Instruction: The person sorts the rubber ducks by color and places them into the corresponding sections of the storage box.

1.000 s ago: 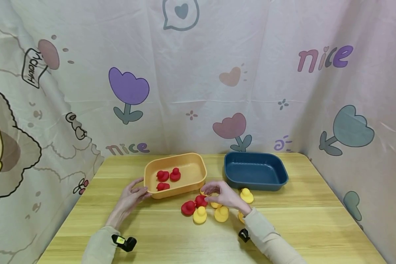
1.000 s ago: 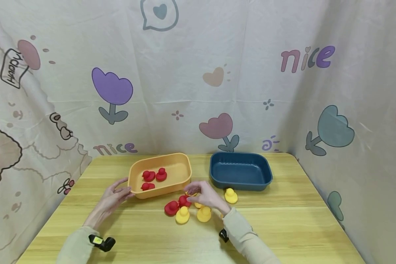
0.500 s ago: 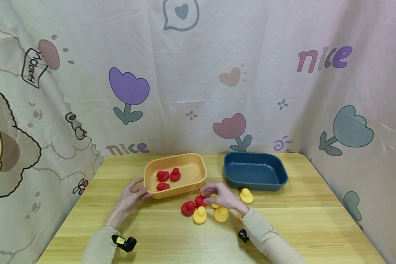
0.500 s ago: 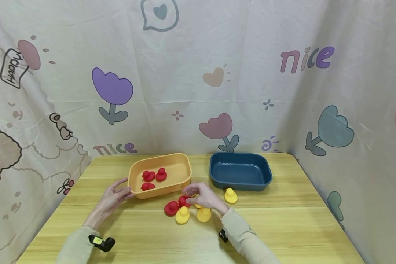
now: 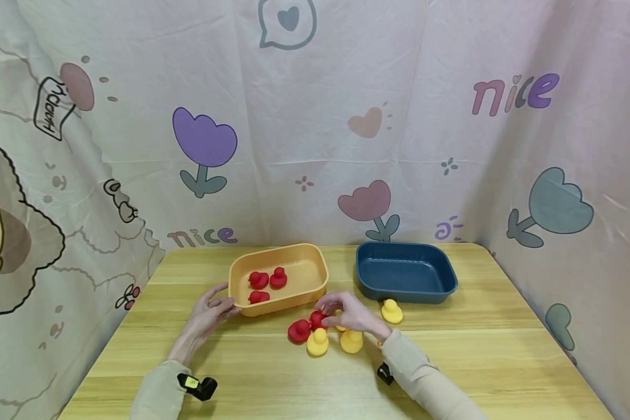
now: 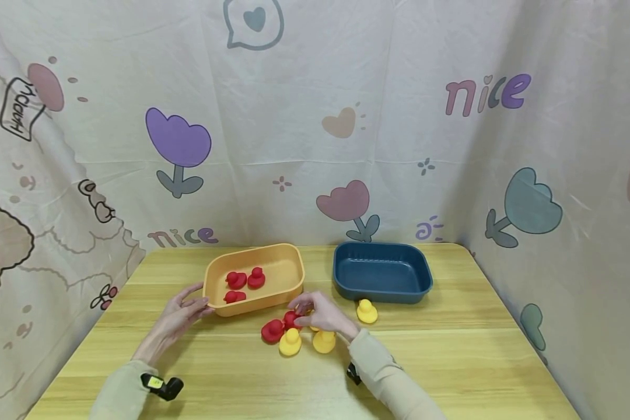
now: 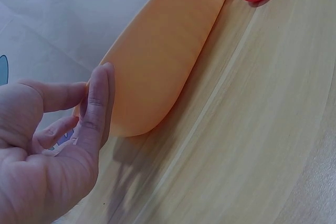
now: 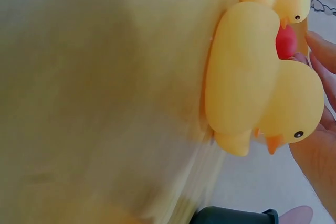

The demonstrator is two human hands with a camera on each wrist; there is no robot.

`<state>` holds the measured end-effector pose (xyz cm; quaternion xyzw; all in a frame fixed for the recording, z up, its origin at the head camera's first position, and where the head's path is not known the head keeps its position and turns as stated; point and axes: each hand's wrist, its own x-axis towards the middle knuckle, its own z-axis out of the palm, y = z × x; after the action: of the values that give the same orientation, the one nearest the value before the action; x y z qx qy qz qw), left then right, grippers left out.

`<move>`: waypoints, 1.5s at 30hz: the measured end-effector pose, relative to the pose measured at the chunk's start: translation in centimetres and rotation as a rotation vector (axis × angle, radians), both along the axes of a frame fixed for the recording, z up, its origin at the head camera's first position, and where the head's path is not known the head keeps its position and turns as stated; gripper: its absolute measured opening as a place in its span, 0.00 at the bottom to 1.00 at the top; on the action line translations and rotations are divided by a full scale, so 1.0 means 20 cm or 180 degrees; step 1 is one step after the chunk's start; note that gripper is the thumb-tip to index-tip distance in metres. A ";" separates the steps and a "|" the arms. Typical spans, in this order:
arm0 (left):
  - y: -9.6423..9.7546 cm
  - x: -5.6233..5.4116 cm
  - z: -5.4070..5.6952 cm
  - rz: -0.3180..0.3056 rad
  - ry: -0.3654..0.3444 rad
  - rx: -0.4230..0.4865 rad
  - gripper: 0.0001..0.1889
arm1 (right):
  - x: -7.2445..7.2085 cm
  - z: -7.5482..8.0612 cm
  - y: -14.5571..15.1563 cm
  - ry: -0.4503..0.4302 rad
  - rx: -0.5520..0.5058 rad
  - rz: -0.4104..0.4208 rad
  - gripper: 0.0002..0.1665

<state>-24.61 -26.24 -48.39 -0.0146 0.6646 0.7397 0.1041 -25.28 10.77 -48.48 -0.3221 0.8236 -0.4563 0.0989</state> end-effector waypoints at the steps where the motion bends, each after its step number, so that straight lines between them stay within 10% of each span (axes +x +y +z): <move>1: 0.00 0.00 0.00 0.0005 0.0003 0.0008 0.35 | 0.00 0.00 0.00 0.0006 0.0011 -0.0008 0.16; 45: 0.01 -0.01 -0.01 0.0034 -0.0010 0.0078 0.35 | -0.06 -0.01 -0.05 0.0095 0.0326 0.0002 0.13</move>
<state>-24.74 -26.07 -48.53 -0.0181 0.6553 0.7483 0.1014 -26.50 9.83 -48.66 -0.3237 0.8471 -0.4087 0.1030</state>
